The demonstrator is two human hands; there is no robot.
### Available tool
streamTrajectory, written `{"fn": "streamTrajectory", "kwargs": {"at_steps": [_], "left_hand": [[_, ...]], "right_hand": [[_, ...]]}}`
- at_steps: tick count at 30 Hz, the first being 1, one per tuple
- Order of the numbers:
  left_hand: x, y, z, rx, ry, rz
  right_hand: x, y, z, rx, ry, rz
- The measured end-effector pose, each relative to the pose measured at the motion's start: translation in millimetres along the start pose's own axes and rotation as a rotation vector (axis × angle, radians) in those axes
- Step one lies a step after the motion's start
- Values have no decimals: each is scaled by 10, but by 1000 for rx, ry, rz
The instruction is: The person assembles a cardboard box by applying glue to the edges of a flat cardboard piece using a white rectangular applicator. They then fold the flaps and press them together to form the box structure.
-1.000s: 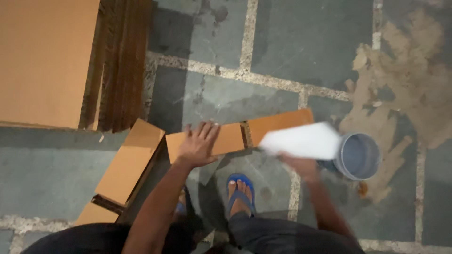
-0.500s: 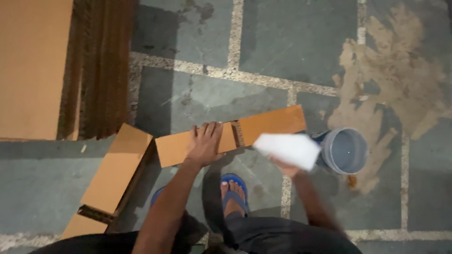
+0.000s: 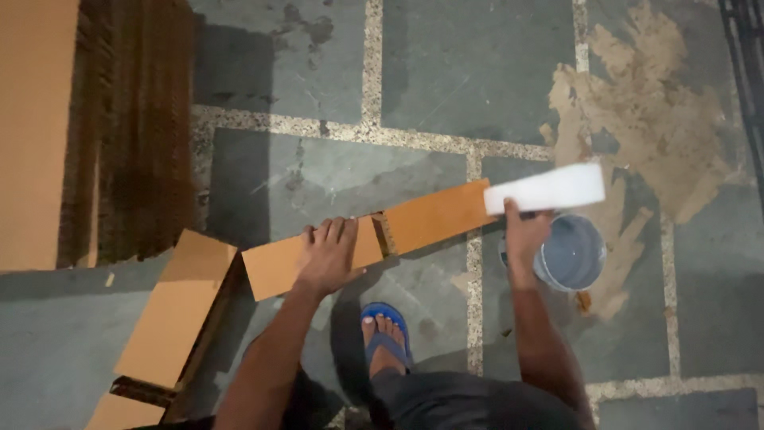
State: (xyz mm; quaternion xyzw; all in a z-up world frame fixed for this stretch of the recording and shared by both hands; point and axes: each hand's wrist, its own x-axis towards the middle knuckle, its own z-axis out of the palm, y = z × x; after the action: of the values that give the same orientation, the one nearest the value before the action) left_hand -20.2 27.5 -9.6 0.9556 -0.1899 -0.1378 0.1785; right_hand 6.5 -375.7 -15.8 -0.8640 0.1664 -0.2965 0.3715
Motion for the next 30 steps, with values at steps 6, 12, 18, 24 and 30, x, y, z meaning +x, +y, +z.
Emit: {"fn": "streamTrajectory", "kwargs": {"at_steps": [6, 12, 18, 24, 30], "left_hand": [[-2, 7, -16, 26, 23, 7], [6, -10, 34, 30, 54, 9], [21, -30, 55, 59, 119, 32], [11, -19, 63, 58, 117, 19], [8, 2, 22, 86, 85, 21]], "right_hand": [[461, 193, 283, 178, -199, 84], [225, -22, 533, 17, -450, -348], [-626, -831, 329, 157, -618, -420], [55, -287, -345, 24, -411, -24], [252, 609, -1523, 222, 75, 155]]}}
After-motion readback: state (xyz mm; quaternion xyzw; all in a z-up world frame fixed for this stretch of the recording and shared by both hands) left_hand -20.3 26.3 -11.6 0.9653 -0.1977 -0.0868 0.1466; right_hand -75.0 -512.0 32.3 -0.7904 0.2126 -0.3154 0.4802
